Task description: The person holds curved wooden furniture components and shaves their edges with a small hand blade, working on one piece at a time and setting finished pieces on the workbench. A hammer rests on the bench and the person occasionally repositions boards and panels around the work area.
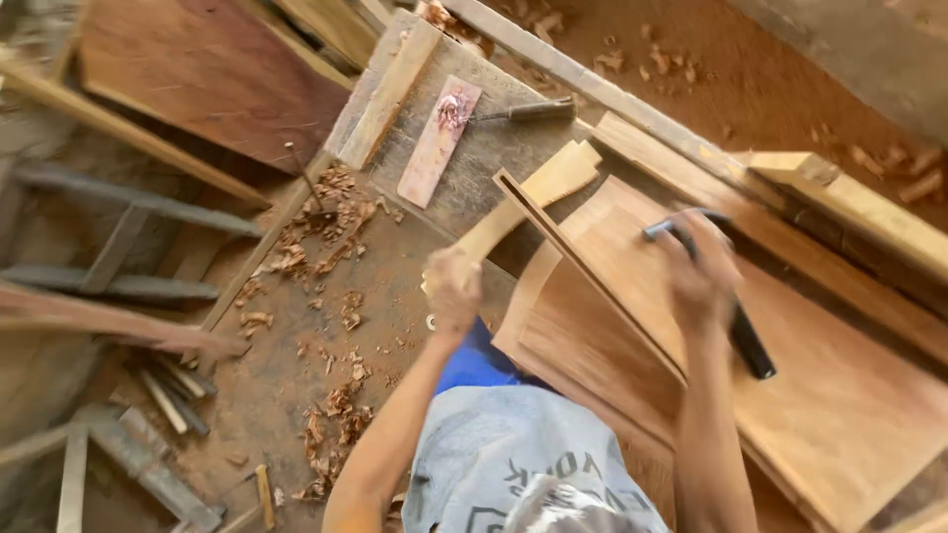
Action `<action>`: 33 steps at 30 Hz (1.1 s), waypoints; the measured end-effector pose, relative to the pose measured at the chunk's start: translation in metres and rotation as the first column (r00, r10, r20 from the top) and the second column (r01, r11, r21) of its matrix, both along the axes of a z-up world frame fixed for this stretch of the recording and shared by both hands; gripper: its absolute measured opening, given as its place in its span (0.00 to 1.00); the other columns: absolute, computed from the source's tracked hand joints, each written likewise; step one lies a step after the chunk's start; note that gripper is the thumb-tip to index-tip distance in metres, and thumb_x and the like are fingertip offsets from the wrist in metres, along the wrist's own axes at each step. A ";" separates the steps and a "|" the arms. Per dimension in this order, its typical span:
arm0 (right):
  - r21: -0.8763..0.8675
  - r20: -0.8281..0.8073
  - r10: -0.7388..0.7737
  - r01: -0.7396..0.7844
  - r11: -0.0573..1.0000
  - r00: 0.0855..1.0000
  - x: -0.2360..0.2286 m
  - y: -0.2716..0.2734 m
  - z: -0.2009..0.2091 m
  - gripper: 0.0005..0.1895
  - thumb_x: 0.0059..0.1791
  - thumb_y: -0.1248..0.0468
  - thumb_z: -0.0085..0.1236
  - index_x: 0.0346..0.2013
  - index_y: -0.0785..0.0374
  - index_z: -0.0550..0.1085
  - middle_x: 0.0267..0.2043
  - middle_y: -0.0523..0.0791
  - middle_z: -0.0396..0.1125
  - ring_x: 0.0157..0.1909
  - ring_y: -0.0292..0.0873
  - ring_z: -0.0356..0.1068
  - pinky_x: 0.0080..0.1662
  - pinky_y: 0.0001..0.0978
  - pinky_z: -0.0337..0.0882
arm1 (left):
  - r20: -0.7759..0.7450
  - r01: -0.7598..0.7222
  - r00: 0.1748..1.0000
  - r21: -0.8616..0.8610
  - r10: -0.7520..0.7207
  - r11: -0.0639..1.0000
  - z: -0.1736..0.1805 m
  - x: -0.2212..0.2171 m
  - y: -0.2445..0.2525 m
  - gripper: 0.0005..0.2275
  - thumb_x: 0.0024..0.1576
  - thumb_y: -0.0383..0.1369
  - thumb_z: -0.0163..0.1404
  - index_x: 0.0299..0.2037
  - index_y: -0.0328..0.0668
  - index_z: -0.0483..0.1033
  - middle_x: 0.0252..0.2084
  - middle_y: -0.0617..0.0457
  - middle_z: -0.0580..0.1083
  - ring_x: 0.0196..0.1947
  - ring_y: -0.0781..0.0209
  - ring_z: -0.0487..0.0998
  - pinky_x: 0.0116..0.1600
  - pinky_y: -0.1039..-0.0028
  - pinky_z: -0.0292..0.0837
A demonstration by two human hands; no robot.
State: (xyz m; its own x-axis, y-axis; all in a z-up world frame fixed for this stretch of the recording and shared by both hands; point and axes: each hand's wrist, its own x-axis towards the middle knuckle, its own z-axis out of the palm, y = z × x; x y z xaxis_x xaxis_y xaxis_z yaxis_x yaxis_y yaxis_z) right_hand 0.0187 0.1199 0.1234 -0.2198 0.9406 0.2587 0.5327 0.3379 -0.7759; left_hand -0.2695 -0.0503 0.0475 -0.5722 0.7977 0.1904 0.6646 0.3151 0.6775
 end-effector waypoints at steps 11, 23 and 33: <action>-0.182 0.746 0.405 -0.424 0.887 0.528 -0.271 0.162 -0.132 0.28 0.40 0.68 0.61 0.56 0.56 0.72 0.56 0.56 0.68 0.60 0.60 0.64 0.59 0.64 0.60 | 0.187 0.207 0.969 -0.250 -0.163 0.946 0.002 -0.163 0.067 0.18 0.58 0.34 0.56 0.55 0.35 0.69 0.52 0.36 0.69 0.53 0.34 0.70 0.58 0.51 0.66; -0.364 0.727 0.375 -0.142 0.921 0.575 -0.246 0.136 -0.008 0.13 0.47 0.58 0.58 0.46 0.55 0.75 0.28 0.49 0.67 0.32 0.52 0.68 0.35 0.50 0.71 | 0.022 0.356 0.933 -0.189 -0.358 0.915 -0.030 -0.136 0.104 0.30 0.55 0.43 0.58 0.63 0.34 0.64 0.57 0.37 0.67 0.58 0.34 0.66 0.62 0.49 0.62; -0.205 0.414 -0.105 0.205 0.957 0.904 -0.165 -0.029 -0.018 0.32 0.38 0.54 0.73 0.50 0.70 0.73 0.41 0.56 0.68 0.32 0.46 0.71 0.33 0.36 0.75 | 0.265 0.489 0.869 -0.333 -0.418 0.806 -0.039 -0.122 0.095 0.35 0.52 0.48 0.63 0.63 0.35 0.64 0.58 0.37 0.67 0.58 0.39 0.68 0.61 0.52 0.66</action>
